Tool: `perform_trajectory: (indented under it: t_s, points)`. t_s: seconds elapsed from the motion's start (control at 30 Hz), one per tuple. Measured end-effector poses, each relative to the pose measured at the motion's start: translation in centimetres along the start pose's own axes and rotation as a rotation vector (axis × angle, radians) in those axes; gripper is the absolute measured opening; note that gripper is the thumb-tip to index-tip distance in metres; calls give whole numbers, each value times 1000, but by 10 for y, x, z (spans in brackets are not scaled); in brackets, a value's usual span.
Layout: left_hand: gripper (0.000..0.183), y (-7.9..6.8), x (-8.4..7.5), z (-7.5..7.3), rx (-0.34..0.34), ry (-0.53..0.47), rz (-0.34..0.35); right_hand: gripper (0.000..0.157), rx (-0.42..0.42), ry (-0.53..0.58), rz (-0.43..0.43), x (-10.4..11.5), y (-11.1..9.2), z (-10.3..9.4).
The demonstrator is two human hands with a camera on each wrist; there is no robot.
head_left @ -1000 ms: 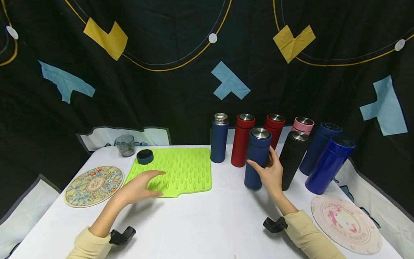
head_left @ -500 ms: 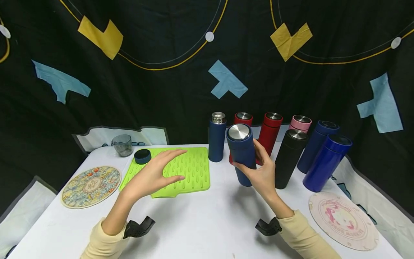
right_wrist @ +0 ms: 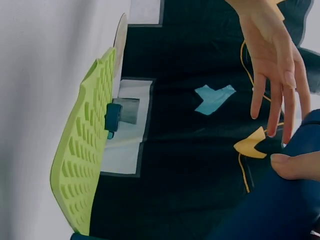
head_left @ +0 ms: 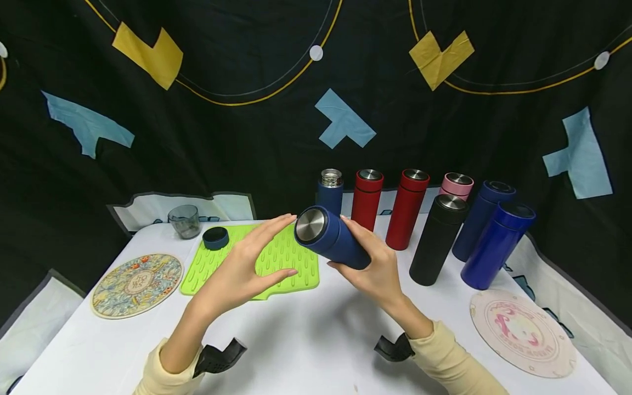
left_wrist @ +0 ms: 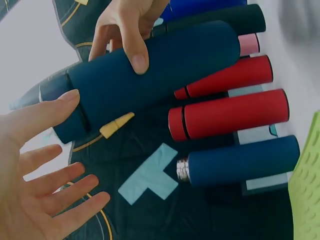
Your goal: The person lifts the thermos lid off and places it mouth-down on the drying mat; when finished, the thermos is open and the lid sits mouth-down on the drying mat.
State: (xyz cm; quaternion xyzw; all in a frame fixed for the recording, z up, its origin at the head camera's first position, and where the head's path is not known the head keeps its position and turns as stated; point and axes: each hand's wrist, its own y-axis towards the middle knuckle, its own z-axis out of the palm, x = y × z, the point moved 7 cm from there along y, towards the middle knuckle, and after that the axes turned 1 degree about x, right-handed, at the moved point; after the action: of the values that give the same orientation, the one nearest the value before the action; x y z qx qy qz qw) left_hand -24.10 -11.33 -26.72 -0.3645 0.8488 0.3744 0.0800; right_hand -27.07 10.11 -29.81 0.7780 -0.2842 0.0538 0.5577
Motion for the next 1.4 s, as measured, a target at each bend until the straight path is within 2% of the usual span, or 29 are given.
perform_trajectory:
  t_s: [0.27, 0.5, 0.6, 0.73, 0.87, 1.0, 1.2, 1.4]
  points:
    - [100, 0, -13, 6, 10, -17, 67, 83, 81, -87, -135, 18, -2, 7]
    - [84, 0, -18, 7, 19, -66, 148, 82, 163, -202, -222, 28, -5, 13]
    - [77, 0, -16, 5, 18, -120, 164, 84, 205, -216, -232, 31, -5, 14]
    - [75, -2, -12, 0, 19, -187, 183, 84, 329, -100, -173, 28, -5, 16]
    - [73, -3, -11, -1, 28, -212, 196, 82, 466, 78, 1, 17, -4, 15]
    - [73, -4, -12, 1, 39, -237, 213, 79, 538, 181, 130, 8, -3, 12]
    - [74, -3, -14, 4, 39, -253, 234, 77, 579, 226, 182, 1, -3, 8]
    - [75, -2, -21, 11, 47, -261, 275, 76, 607, 210, 151, 3, -1, 0]
